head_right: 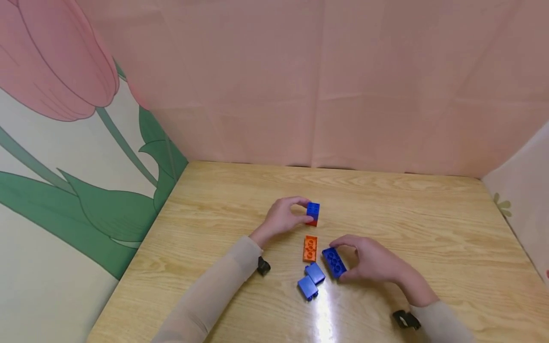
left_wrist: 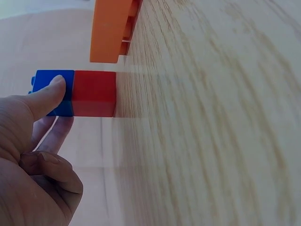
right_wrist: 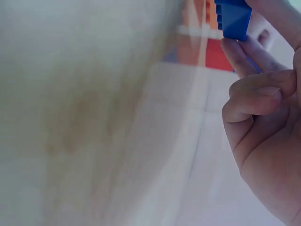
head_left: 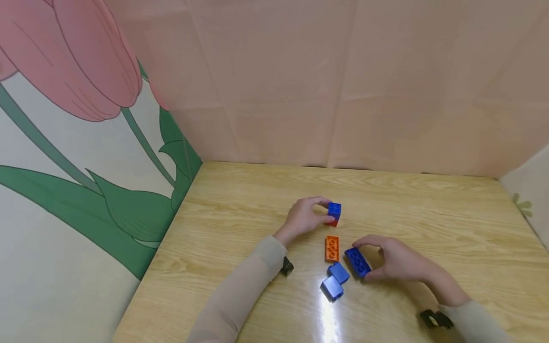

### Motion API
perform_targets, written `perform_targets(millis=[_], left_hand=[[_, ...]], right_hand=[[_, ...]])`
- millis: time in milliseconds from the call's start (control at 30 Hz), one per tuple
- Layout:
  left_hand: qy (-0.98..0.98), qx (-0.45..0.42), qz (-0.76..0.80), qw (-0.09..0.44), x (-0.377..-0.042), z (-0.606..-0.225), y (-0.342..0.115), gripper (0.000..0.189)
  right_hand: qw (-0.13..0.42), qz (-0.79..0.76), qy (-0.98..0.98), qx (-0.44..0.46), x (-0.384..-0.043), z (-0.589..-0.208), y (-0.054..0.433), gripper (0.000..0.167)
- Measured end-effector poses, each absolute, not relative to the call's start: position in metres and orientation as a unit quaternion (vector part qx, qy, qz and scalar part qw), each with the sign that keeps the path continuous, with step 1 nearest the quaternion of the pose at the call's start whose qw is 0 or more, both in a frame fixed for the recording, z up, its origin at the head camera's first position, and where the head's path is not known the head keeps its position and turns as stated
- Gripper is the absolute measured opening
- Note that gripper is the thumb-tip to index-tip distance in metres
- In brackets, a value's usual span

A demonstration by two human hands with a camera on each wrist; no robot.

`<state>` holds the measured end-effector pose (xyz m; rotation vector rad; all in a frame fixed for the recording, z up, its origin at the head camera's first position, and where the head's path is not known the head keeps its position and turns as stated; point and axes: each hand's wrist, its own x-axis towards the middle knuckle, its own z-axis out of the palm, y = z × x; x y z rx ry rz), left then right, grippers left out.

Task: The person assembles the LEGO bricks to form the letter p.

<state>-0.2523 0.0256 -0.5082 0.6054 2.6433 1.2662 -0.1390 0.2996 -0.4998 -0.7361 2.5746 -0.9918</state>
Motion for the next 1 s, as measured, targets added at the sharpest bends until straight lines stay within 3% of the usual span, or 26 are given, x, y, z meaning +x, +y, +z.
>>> perform_targets(millis=[300,567,1000], left_hand=[[0.880,0.199,0.424,0.076,-0.251,-0.511,0.025,0.041],[0.881,0.193,0.425,0.078,-0.251,-0.510,0.025,0.042],[0.880,0.194,0.426,0.077,-0.252,-0.509,0.025,0.042]], right_hand=[[0.083,-0.322,0.928,-0.166,-0.161,-0.501,0.317,0.082],[0.077,-0.322,0.940,-0.087,-0.172,-0.497,0.319,0.087],[0.078,-0.302,0.948,-0.060,-0.182,-0.500,0.319,0.092]])
